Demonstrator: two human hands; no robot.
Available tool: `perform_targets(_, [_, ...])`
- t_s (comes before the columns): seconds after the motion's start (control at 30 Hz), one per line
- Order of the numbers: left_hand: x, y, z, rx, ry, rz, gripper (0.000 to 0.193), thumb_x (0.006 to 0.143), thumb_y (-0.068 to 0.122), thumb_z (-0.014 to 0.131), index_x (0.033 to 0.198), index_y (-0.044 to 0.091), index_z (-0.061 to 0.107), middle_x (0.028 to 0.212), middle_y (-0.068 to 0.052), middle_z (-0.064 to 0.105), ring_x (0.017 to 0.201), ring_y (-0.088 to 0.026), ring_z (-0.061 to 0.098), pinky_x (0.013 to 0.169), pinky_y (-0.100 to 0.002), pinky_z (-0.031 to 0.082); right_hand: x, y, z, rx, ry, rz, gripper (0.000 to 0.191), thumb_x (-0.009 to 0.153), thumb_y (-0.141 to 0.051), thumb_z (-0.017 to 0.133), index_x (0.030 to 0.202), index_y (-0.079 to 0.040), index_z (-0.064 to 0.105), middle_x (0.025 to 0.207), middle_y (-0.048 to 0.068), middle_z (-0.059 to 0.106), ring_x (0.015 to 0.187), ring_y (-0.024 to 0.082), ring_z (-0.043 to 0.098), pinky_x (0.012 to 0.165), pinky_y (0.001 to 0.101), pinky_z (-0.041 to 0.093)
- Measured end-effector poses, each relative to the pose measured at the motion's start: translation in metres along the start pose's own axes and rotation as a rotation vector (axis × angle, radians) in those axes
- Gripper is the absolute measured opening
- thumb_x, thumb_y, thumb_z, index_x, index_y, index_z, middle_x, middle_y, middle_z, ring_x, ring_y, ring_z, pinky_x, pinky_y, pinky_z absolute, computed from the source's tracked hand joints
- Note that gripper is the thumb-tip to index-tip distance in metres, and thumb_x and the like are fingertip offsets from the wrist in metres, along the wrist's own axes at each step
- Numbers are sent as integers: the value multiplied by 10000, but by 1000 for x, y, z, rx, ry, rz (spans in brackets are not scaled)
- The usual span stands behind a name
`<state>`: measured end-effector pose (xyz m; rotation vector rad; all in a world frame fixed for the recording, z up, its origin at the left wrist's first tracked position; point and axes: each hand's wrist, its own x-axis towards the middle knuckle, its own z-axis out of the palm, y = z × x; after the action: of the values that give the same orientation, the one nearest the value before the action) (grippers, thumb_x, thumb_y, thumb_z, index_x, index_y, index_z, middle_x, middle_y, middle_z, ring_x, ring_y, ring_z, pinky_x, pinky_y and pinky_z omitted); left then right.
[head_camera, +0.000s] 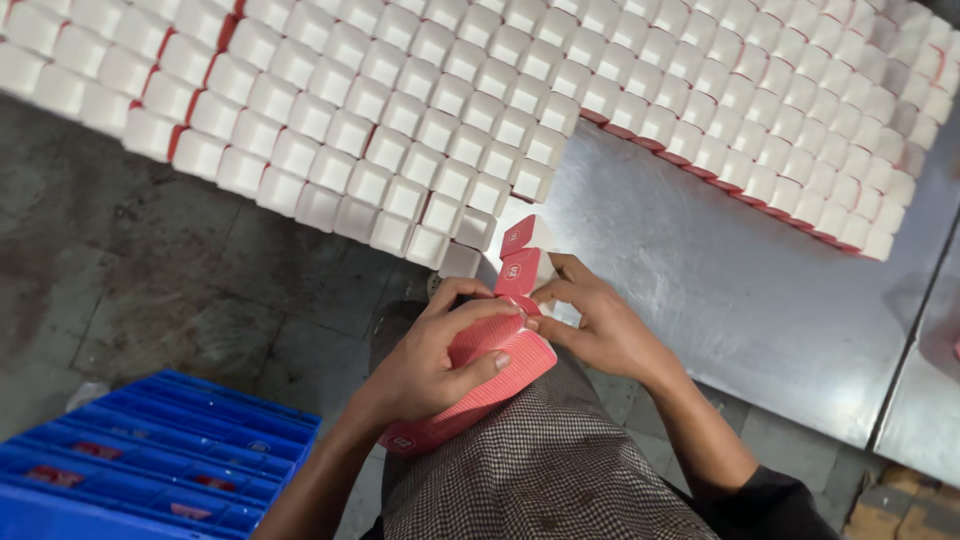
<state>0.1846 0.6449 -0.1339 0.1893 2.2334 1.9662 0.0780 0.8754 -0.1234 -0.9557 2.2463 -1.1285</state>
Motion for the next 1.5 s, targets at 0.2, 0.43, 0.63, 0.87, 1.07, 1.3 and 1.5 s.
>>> perform_targets(0.2, [-12, 5, -1, -6, 19, -39, 457, 873, 248, 741, 1295, 82, 681, 1306, -133, 546, 1263, -276, 585, 1062, -394, 480, 13, -1, 16, 35, 6, 266, 225, 763, -149, 762, 943, -18, 729, 1433, 139, 624, 1199, 300, 685, 922, 396, 555])
perform_targets(0.43, [-18, 9, -2, 22, 43, -28, 449, 884, 255, 745, 1289, 73, 682, 1306, -134, 537, 1262, -275, 586, 1046, -386, 490, 15, -3, 18, 94, -16, 239, 295, 760, -127, 764, 1038, -31, 752, 1382, 147, 612, 1176, 291, 651, 912, 378, 535])
perform_targets(0.63, [-16, 7, -5, 5, 52, -52, 466, 867, 234, 742, 1295, 65, 672, 1297, -135, 536, 1226, -264, 601, 1040, -379, 495, 16, 11, 12, 96, 26, 144, 248, 777, -111, 769, 1001, -6, 756, 1309, 135, 658, 1195, 265, 657, 1013, 352, 510])
perform_targets(0.87, [-14, -7, -10, 7, 133, 53, 418, 896, 168, 731, 1292, 53, 660, 1342, -130, 550, 1286, -275, 583, 1096, -373, 465, 10, 90, 8, 24, 108, 359, 336, 741, -216, 832, 1013, -30, 764, 1277, 137, 633, 1149, 290, 647, 982, 375, 503])
perform_targets(1.07, [-14, -21, -13, -84, 256, -138, 424, 882, 138, 711, 1295, 66, 642, 1335, -99, 549, 1220, -223, 606, 998, -335, 515, 23, 182, 89, -669, 98, 315, 223, 759, -265, 813, 867, -83, 743, 1333, 181, 572, 1247, 341, 552, 1198, 653, 181])
perform_targets(1.3, [-15, -17, -13, -56, 293, -145, 426, 890, 122, 709, 1306, 64, 639, 1353, -101, 539, 1213, -214, 604, 990, -336, 518, 51, 201, 128, -638, 83, 202, 228, 780, -267, 793, 860, -67, 718, 1387, 180, 525, 1363, 332, 463, 1207, 681, 102])
perform_targets(1.5, [-24, -20, -12, -81, 347, -142, 449, 909, 124, 695, 1343, 47, 607, 1387, -111, 510, 1230, -207, 594, 982, -330, 522, 77, 195, 136, -645, 94, 155, 281, 764, -273, 783, 945, -66, 722, 1397, 152, 524, 1333, 319, 472, 1195, 690, 112])
